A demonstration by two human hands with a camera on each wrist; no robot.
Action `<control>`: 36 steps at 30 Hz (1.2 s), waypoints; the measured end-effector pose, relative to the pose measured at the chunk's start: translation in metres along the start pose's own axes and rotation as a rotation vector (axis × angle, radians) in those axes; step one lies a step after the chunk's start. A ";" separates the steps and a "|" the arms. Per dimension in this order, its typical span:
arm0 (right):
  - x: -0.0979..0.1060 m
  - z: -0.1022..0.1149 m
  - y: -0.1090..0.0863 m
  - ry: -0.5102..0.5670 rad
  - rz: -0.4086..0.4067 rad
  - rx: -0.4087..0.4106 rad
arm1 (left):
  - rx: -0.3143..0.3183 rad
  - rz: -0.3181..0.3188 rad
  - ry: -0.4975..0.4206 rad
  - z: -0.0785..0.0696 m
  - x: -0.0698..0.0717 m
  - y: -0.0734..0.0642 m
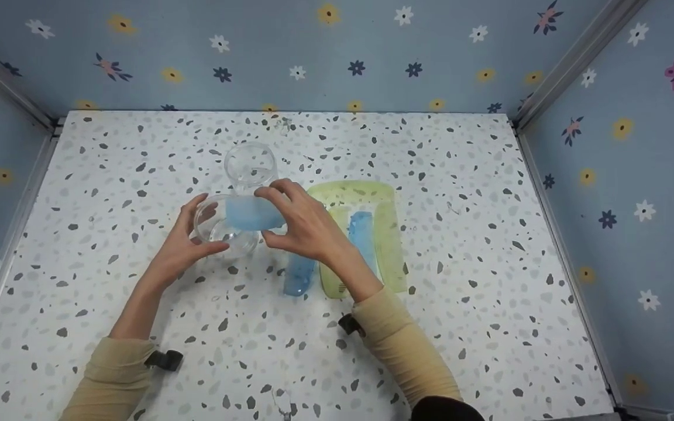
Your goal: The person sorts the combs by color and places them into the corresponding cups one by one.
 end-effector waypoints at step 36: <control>0.007 0.036 0.023 0.321 -0.196 0.063 | -0.037 0.098 -0.015 -0.013 -0.024 0.007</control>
Point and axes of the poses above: each hand's wrist, its own y-axis towards the middle knuckle, its own x-axis out of the back of the hand, z = x × y, the point moved 10 cm from there along y, towards the middle knuckle, and after that the axes turned 10 degrees about y, right-handed, at the moved point
